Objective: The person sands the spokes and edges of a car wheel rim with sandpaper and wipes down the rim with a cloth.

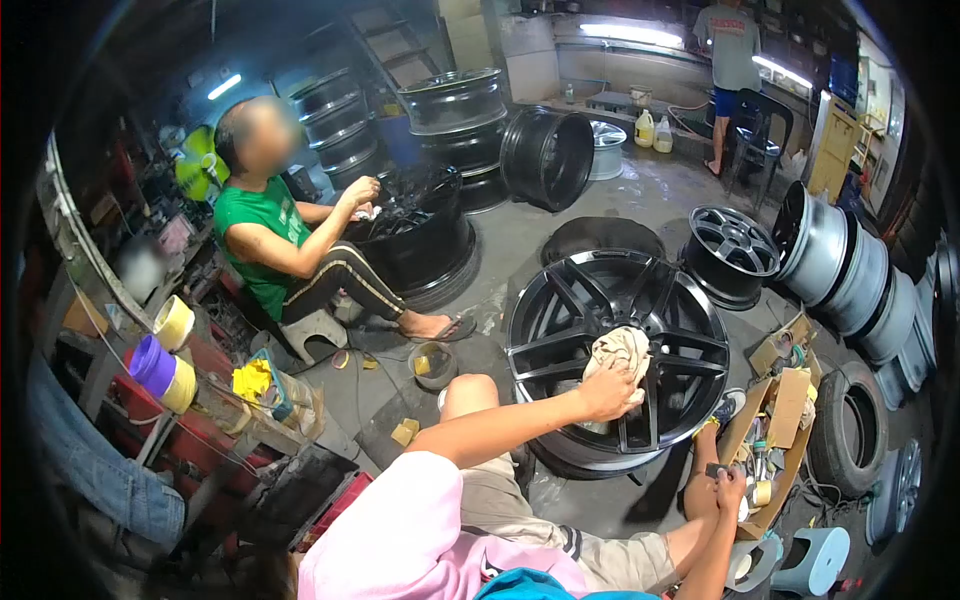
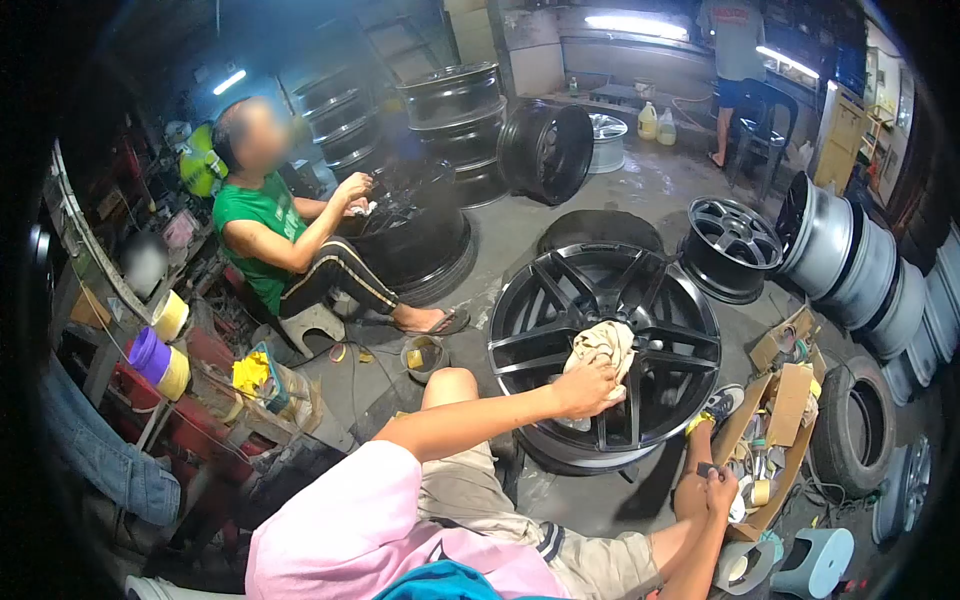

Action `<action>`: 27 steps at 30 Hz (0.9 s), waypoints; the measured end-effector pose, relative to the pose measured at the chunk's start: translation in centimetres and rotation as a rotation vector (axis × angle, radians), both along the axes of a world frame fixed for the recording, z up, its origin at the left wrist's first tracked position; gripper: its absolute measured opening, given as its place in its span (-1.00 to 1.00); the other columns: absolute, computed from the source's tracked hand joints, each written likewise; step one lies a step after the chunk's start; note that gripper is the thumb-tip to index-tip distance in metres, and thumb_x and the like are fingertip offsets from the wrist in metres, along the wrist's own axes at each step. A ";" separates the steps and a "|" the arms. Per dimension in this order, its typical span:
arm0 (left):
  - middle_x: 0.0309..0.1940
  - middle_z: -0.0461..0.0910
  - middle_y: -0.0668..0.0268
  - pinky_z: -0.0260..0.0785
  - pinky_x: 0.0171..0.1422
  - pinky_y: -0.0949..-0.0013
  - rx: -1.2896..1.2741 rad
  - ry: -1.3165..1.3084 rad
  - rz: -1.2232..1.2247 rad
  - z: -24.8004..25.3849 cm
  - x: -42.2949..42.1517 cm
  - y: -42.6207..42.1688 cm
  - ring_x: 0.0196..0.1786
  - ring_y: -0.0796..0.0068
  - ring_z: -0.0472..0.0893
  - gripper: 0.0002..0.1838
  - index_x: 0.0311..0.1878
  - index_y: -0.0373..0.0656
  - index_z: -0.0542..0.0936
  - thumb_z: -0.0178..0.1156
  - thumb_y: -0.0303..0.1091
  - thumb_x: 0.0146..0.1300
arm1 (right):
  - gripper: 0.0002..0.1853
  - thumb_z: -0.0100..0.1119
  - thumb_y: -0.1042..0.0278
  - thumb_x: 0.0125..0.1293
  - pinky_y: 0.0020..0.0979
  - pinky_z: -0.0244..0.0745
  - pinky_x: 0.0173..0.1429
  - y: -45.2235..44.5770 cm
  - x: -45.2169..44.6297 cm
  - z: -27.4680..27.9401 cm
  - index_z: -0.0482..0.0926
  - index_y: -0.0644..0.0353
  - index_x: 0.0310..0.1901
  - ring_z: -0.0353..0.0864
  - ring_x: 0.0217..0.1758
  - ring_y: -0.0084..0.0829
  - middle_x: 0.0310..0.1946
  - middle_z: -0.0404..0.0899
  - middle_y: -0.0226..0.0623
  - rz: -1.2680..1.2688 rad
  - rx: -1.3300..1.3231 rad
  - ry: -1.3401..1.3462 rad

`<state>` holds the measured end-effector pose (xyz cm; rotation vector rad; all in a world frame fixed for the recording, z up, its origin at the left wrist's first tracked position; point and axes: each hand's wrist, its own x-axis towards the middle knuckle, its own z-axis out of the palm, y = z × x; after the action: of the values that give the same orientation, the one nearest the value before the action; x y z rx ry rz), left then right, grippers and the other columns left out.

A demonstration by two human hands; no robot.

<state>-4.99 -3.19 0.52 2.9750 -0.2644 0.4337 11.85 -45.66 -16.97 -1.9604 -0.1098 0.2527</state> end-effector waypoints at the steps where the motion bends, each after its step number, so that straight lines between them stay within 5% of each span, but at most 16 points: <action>1: -0.03 0.65 0.09 0.19 0.54 -0.05 0.010 0.039 -0.005 0.4 -0.3 -0.6 0.22 0.04 0.54 -0.50 -0.07 -0.29 0.72 0.15 0.05 0.52 | -0.87 0.30 0.46 0.38 -0.42 0.47 -0.51 0.1 -0.2 0.1 0.62 0.39 -0.24 0.55 -0.58 -0.52 -0.53 0.60 -0.26 0.016 -0.038 -0.055; 5: -0.06 0.67 0.16 0.19 0.52 -0.21 -0.073 0.038 -0.103 0.6 -3.1 -3.6 0.22 0.09 0.56 -0.57 -0.08 -0.18 0.73 0.12 0.02 0.51 | -0.79 0.34 0.37 0.32 -0.32 0.50 -0.46 -0.5 -1.3 0.0 0.61 0.40 -0.29 0.57 -0.52 -0.52 -0.52 0.61 -0.23 0.052 -0.160 -0.320; 8: -0.10 0.64 0.20 0.26 0.45 -0.10 0.018 0.046 -0.170 2.5 -5.2 -6.1 0.14 0.17 0.57 -0.58 -0.08 -0.21 0.75 0.19 0.00 0.49 | -0.73 0.36 0.31 0.28 -0.21 0.58 -0.33 -1.5 -0.8 -0.9 0.66 0.43 -0.25 0.70 -0.43 -0.34 -0.48 0.69 -0.09 0.010 -0.305 -0.306; 10: -0.12 0.65 0.22 0.29 0.41 -0.05 0.034 0.023 -0.177 2.7 -5.7 -6.9 0.07 0.19 0.60 -0.59 -0.14 -0.22 0.77 0.22 -0.01 0.47 | -0.68 0.39 0.31 0.26 -0.09 0.63 -0.02 0.5 -2.9 3.4 0.76 0.35 -0.04 0.80 -0.16 0.07 -0.24 0.77 0.16 0.017 -0.373 -0.245; 15: -0.16 0.68 0.17 0.36 0.33 -0.02 0.001 0.020 -0.204 4.2 -5.9 -7.7 0.03 0.15 0.63 -0.60 -0.18 -0.27 0.76 0.24 -0.05 0.46 | -0.71 0.38 0.28 0.28 -0.07 0.63 0.03 1.2 -4.1 5.5 0.77 0.31 -0.07 0.79 -0.09 0.05 -0.21 0.78 0.12 -0.014 -0.424 -0.209; 19: -0.13 0.71 0.01 0.51 0.14 -0.04 -0.272 0.358 -0.109 8.0 -3.9 -7.0 -0.07 -0.10 0.68 -0.63 -0.20 -0.39 0.71 0.22 -0.19 0.48 | -0.70 0.39 0.25 0.27 -0.06 0.62 0.04 1.2 -3.6 4.8 0.77 0.30 -0.09 0.79 -0.09 0.06 -0.21 0.78 0.09 -0.017 -0.409 -0.214; 22: -0.21 0.73 -0.03 0.58 0.05 0.08 -0.619 0.137 -0.157 10.2 -0.7 -4.0 -0.16 0.04 0.75 -0.60 -0.15 -0.37 0.71 0.11 -0.17 0.57 | -0.70 0.39 0.23 0.27 -0.05 0.62 0.04 1.0 -3.8 4.9 0.77 0.29 -0.10 0.78 -0.09 0.07 -0.22 0.77 0.09 -0.014 -0.415 -0.200; 24: -0.28 0.76 0.08 0.58 0.03 0.24 -0.855 0.154 -0.004 15.5 1.6 -1.6 -0.18 0.35 0.75 -0.57 0.01 -0.28 0.71 0.00 -0.10 0.67 | -0.71 0.39 0.23 0.27 -0.05 0.61 0.03 1.0 -3.9 5.3 0.77 0.28 -0.12 0.78 -0.11 0.07 -0.25 0.77 0.10 -0.009 -0.421 -0.165; 26: -0.28 0.79 0.24 0.57 -0.01 0.31 -1.027 -0.129 -0.005 17.3 5.6 2.0 -0.19 0.58 0.69 -0.50 -0.03 -0.31 0.75 -0.01 -0.06 0.69 | -0.73 0.38 0.26 0.28 -0.06 0.60 -0.03 1.0 -3.8 5.5 0.74 0.32 -0.15 0.77 -0.19 0.01 -0.30 0.76 0.09 -0.014 -0.423 -0.172; 27: -0.25 0.80 0.21 0.55 0.02 0.31 -0.916 -0.107 0.159 21.2 6.0 3.2 -0.15 0.56 0.69 -0.48 0.01 -0.35 0.75 0.01 -0.04 0.67 | -0.74 0.37 0.28 0.29 -0.07 0.59 -0.09 1.0 -4.0 5.5 0.72 0.36 -0.19 0.76 -0.27 -0.05 -0.35 0.75 0.08 -0.024 -0.421 -0.172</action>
<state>1.04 0.00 21.71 2.0801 0.1400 0.5435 7.87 -44.64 -11.48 -2.4002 -0.1542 0.0943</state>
